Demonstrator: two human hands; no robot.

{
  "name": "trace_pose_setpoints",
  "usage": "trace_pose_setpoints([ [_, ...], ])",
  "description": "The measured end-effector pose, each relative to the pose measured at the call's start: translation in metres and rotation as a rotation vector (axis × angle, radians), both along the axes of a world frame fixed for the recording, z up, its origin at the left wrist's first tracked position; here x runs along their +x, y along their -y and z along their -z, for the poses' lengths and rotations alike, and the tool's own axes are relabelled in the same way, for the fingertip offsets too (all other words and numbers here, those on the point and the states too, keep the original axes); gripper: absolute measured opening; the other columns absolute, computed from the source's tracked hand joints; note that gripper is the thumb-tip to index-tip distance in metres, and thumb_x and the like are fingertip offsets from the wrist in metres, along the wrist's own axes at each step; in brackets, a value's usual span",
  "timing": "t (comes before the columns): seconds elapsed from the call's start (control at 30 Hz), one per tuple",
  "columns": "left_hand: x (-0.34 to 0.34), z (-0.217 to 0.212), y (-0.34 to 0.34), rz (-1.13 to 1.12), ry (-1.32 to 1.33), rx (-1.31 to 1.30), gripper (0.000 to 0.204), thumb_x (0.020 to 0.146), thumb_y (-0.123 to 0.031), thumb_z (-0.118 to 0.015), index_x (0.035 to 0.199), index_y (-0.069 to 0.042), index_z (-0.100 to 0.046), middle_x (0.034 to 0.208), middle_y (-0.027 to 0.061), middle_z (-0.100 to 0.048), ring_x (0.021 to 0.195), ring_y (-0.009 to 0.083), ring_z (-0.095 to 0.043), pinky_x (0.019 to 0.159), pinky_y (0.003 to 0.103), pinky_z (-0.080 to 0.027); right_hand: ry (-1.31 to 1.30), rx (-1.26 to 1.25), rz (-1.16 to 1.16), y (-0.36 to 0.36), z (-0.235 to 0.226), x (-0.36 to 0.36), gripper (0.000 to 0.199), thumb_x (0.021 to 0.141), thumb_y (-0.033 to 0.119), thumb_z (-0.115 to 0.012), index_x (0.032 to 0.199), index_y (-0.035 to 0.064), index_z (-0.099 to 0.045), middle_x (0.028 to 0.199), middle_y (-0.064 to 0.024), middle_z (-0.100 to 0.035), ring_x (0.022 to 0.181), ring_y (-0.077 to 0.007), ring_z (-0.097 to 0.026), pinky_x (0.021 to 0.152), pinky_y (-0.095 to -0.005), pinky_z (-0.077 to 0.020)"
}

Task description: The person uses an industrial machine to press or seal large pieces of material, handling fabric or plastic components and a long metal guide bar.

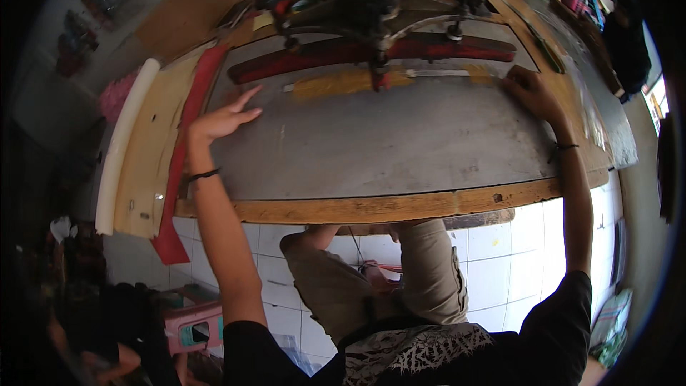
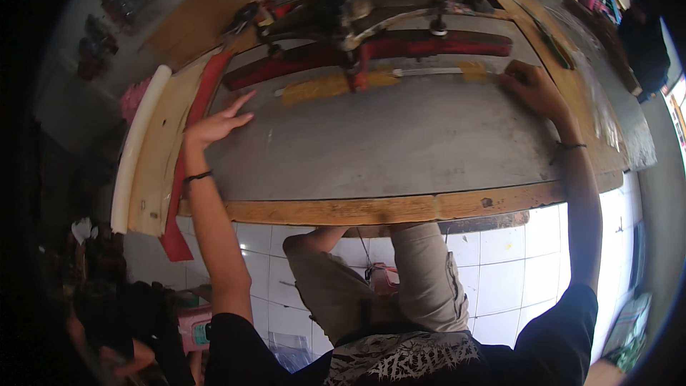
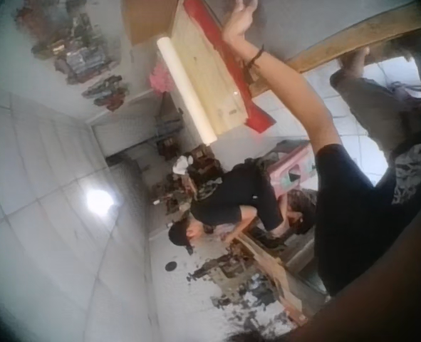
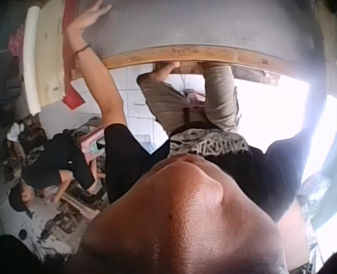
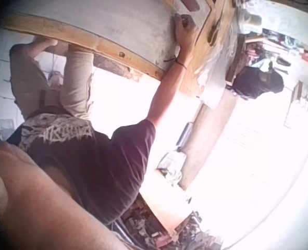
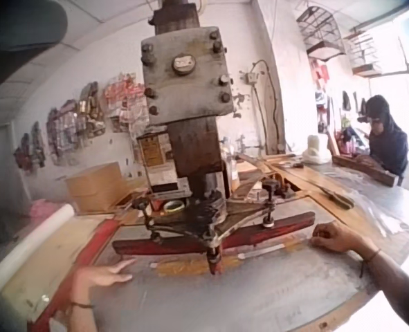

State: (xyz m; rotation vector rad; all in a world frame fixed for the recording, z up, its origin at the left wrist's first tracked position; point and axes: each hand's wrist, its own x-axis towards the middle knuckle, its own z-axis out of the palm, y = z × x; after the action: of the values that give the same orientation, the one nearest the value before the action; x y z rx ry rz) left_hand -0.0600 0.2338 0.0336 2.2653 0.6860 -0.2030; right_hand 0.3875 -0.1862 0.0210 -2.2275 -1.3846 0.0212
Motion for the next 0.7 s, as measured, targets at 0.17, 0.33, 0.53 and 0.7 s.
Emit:
trace_pose_setpoints([
  [0.17,0.025,0.021,0.004,0.067,-0.011,0.322,0.058,0.098,-0.052,-0.045,0.148,-0.03,-0.027,0.157,0.0207,-0.019,0.148,0.0338,-0.013,0.117,0.051,-0.016,0.089,0.013,0.065,-0.009,0.0,-0.008,0.03,0.092,0.031,-0.063,0.093,0.0009,-0.064,0.072,-0.0151,-0.061,0.065,-0.0222,-0.056,0.065,-0.037,-0.0446],
  [0.33,0.038,0.018,0.02,-0.01,0.001,0.444,0.048,0.098,-0.053,-0.041,0.139,-0.028,-0.037,0.149,0.0183,-0.033,0.144,0.0336,-0.021,0.114,0.054,-0.018,0.138,-0.015,0.114,-0.01,-0.002,-0.008,0.033,0.092,0.033,-0.063,0.091,0.0004,-0.062,0.071,-0.0179,-0.06,0.064,-0.0273,-0.057,0.064,-0.0395,-0.0445],
  [0.53,0.049,0.026,0.025,-0.076,0.121,0.519,0.035,0.101,-0.043,-0.043,0.127,-0.02,-0.049,0.13,0.0124,-0.053,0.133,0.0321,-0.039,0.11,0.044,-0.028,0.085,0.0,0.094,-0.007,-0.005,-0.011,0.031,0.092,0.031,-0.064,0.091,0.0004,-0.06,0.071,-0.0167,-0.06,0.063,-0.0225,-0.056,0.063,-0.0373,-0.0436],
  [0.7,0.045,0.043,0.012,-0.198,0.24,0.473,0.034,0.099,-0.042,-0.049,0.119,-0.016,-0.057,0.124,0.0071,-0.06,0.124,0.0249,-0.048,0.106,0.039,-0.033,0.043,0.021,0.053,-0.011,-0.004,-0.011,0.029,0.092,0.03,-0.064,0.09,0.0015,-0.059,0.067,-0.0132,-0.056,0.06,-0.0182,-0.05,0.059,-0.036,-0.0404],
])
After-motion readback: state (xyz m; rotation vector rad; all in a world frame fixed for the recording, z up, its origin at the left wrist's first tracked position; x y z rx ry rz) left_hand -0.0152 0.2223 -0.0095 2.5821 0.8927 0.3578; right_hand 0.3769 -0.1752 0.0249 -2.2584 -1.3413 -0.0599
